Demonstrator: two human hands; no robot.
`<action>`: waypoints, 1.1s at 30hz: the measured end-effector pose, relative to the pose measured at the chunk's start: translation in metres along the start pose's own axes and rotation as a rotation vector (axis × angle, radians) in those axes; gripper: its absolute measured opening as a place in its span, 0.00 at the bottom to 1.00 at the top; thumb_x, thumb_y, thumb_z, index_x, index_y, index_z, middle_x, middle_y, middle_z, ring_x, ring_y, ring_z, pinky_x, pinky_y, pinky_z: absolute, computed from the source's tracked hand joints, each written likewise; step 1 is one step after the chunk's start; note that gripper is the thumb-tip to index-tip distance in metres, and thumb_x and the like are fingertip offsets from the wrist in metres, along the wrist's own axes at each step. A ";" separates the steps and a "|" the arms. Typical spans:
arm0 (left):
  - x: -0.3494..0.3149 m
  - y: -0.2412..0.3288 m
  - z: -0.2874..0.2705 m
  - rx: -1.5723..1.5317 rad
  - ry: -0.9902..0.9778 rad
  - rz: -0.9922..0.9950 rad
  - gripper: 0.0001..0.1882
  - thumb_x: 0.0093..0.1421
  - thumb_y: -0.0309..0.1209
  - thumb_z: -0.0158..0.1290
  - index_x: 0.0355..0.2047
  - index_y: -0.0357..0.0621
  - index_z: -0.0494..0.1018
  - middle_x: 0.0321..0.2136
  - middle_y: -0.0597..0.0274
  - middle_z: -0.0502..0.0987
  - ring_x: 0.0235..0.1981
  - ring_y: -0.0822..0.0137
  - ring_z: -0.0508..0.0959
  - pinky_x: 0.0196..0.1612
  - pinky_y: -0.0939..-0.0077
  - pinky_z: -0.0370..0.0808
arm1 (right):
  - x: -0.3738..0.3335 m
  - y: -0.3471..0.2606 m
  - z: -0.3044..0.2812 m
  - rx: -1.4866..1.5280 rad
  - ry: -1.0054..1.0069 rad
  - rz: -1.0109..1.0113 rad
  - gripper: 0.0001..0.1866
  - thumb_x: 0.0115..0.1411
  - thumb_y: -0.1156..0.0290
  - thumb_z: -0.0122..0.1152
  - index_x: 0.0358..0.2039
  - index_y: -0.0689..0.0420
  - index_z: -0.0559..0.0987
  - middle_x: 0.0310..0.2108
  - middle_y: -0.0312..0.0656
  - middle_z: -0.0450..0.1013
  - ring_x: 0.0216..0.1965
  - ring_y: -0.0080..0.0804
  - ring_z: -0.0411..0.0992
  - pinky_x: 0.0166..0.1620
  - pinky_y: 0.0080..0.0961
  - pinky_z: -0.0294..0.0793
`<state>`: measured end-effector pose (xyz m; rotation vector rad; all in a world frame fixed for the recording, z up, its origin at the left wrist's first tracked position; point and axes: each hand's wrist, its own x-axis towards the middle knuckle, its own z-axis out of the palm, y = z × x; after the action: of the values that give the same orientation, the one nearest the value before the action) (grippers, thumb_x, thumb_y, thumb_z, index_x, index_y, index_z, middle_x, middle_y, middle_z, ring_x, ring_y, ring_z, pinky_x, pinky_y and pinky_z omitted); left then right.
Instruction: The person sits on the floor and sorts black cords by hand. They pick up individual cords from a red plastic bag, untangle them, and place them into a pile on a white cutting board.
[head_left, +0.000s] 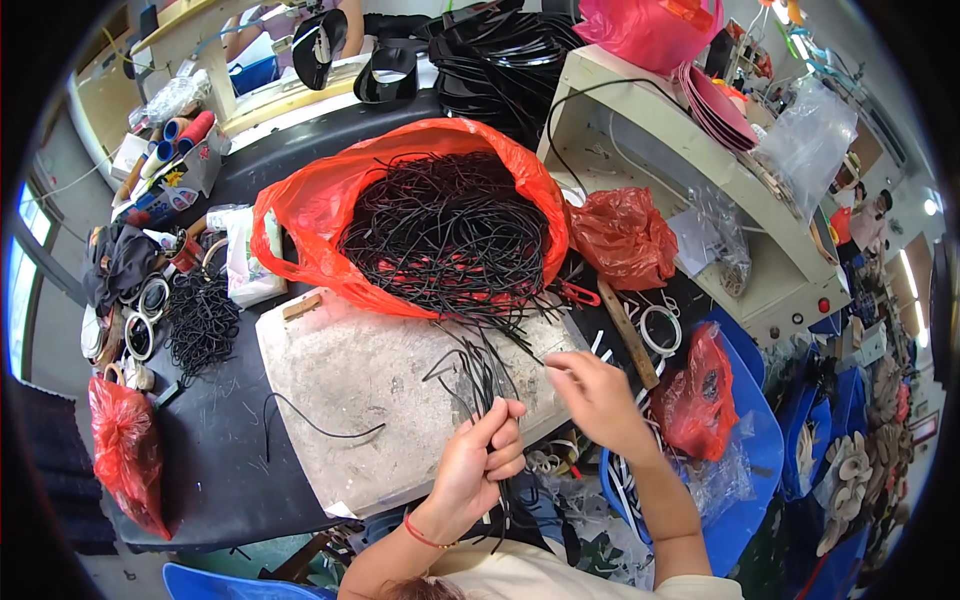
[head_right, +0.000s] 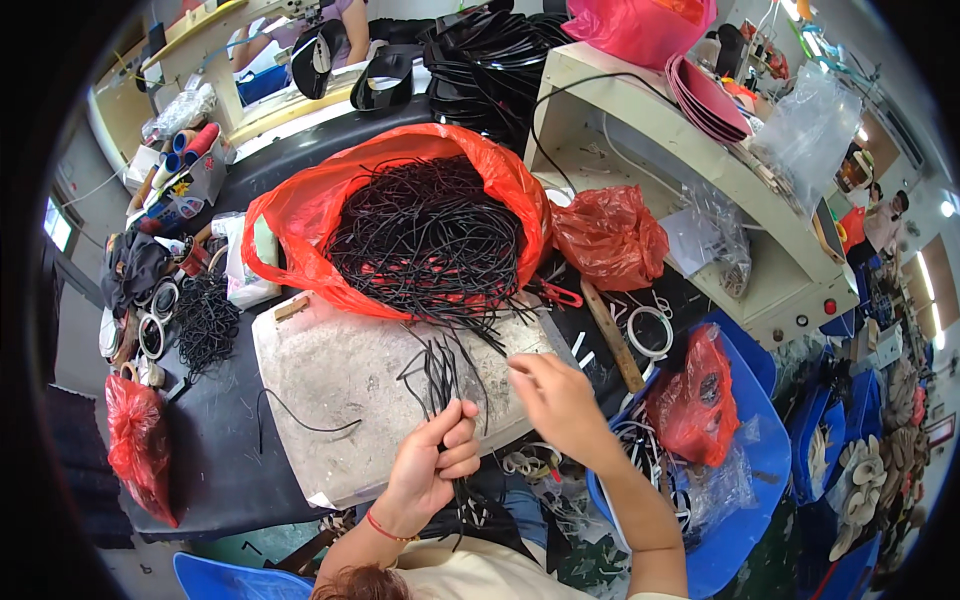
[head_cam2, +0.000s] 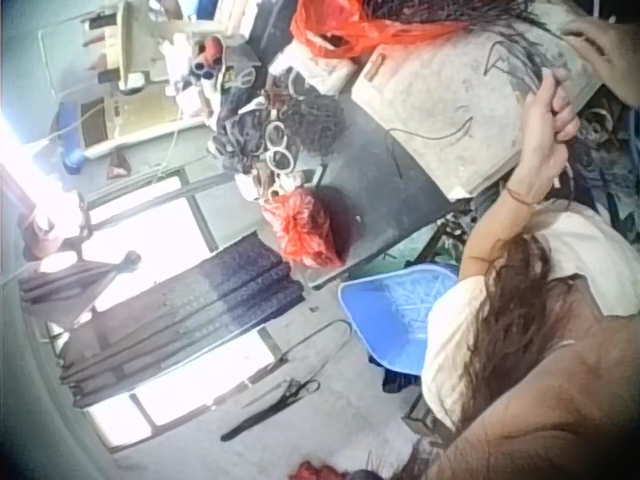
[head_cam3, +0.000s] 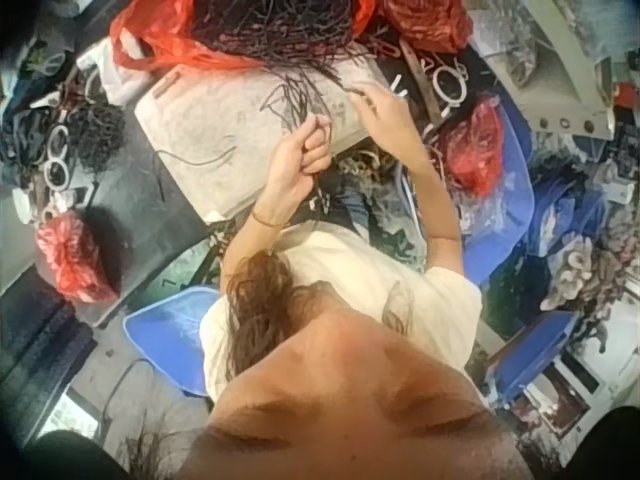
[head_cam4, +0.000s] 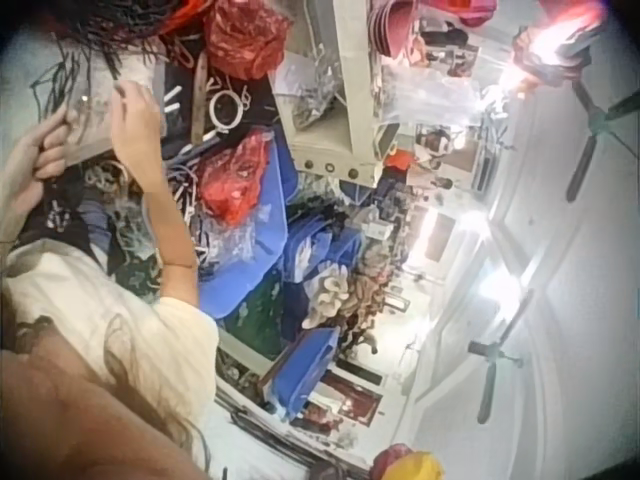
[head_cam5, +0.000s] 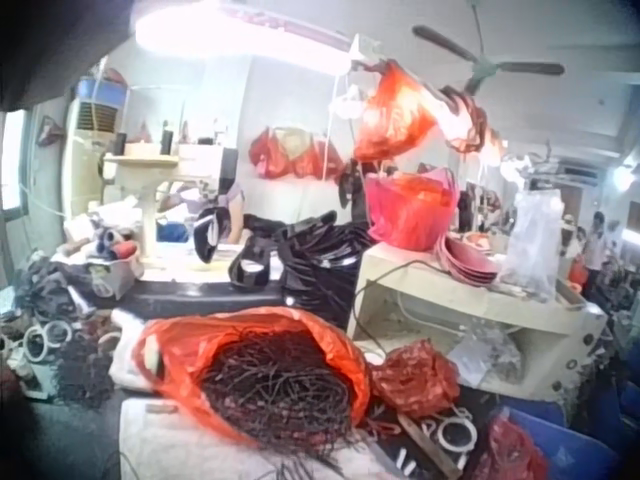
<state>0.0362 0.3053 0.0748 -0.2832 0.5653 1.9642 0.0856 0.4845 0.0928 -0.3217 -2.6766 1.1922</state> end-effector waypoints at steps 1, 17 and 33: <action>0.001 -0.001 0.001 0.010 -0.017 -0.009 0.13 0.71 0.37 0.40 0.39 0.40 0.69 0.17 0.76 0.58 0.12 0.83 0.52 0.14 0.87 0.50 | 0.010 0.008 0.014 0.007 0.034 -0.024 0.15 0.62 0.69 0.54 0.46 0.64 0.74 0.37 0.55 0.74 0.37 0.52 0.75 0.40 0.38 0.73; -0.020 0.014 0.002 0.077 -0.035 0.058 0.14 0.72 0.37 0.38 0.36 0.43 0.69 0.13 0.79 0.52 0.11 0.83 0.48 0.14 0.85 0.46 | 0.065 0.039 0.097 -0.495 0.178 -0.245 0.07 0.54 0.75 0.54 0.33 0.61 0.68 0.32 0.51 0.70 0.33 0.54 0.73 0.35 0.47 0.72; 0.030 0.002 -0.024 -0.118 0.129 0.216 0.20 0.71 0.37 0.36 0.54 0.33 0.62 0.53 0.47 0.70 0.56 0.53 0.71 0.61 0.56 0.69 | -0.040 -0.023 0.036 -0.296 0.058 -0.262 0.10 0.60 0.76 0.53 0.42 0.62 0.72 0.29 0.49 0.71 0.29 0.49 0.73 0.33 0.39 0.72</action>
<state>0.0200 0.3160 0.0416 -0.4402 0.5835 2.2038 0.1114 0.4332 0.0826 -0.0416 -2.7359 0.7034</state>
